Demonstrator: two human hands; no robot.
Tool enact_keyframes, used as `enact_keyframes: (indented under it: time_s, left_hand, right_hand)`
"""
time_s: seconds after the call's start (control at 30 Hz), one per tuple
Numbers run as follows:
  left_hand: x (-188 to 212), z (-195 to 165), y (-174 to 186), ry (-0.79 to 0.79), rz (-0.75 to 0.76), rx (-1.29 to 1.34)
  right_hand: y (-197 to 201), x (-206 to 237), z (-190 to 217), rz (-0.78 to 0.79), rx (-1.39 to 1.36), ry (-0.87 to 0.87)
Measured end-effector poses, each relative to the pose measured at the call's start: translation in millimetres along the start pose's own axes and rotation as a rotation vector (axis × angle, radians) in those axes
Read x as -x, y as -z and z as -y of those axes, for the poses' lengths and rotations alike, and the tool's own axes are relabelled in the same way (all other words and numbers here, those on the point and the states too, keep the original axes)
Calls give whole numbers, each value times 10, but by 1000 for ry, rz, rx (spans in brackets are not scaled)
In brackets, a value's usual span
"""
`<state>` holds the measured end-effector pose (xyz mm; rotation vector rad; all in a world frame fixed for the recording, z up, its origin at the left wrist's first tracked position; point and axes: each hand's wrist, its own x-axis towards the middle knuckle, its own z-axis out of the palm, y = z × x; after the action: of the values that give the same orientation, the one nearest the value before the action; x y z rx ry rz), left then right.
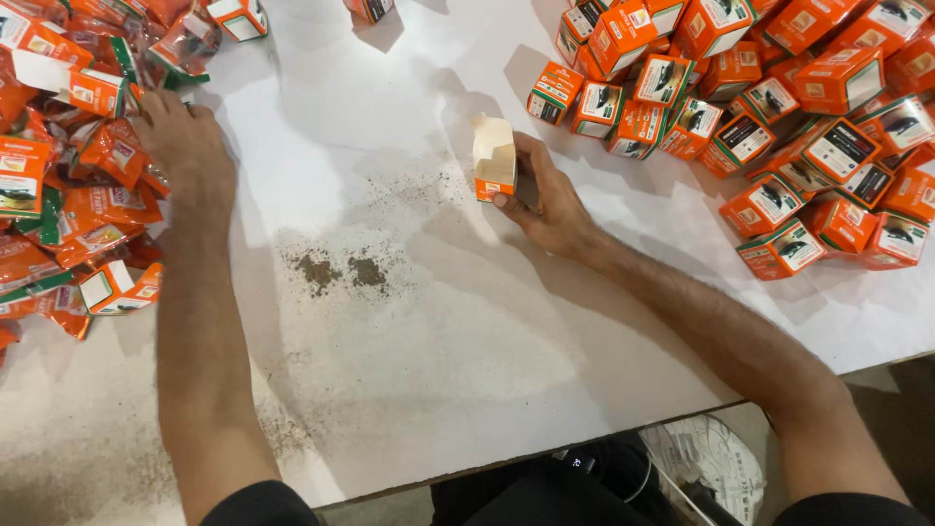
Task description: The person picks small orange product boxes from a pile on the table, opens an orange plastic pouch, inserts a box into it, and places the packed pouch onto a growing pile. They repeat this packing cycle continuously, occasionally gathering boxes closer to reach them.
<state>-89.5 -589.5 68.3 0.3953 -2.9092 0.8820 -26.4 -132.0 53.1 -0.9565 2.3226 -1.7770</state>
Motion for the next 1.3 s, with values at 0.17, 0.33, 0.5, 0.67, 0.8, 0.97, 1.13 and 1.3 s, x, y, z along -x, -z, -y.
enact_keyframes:
  time_s: [0.17,0.33,0.5,0.67,0.8,0.97,1.13,1.3]
  left_hand:
    - [-31,-62,62,-23,-68,92]
    - [674,-582,663,-277,-515,1013]
    - [1714,-1435,1049,-649,-987,1477]
    - [1972,-1577,1304,-619,-924,1134]
    - [1995,-1484,1361,-582,-857,1010]
    - [2022,-1616,1372,-437,-694,1143]
    - [1928,-1710,1453,-301,-518,1451]
    - [1869,-1646,1392,-156,192,2031]
  right_hand:
    - [4,20,26,17,-49,67]
    - [15,17,63,20,214,101]
    - [-43,74,110,97,240,1]
    - [-133,130,104,122,302,15]
    - [-162,146,102,85,314,103]
    - [-183,143,131,81,271,32]
    - [-178,131,127,65,240,67]
    - [-200,145,109,49,257,78]
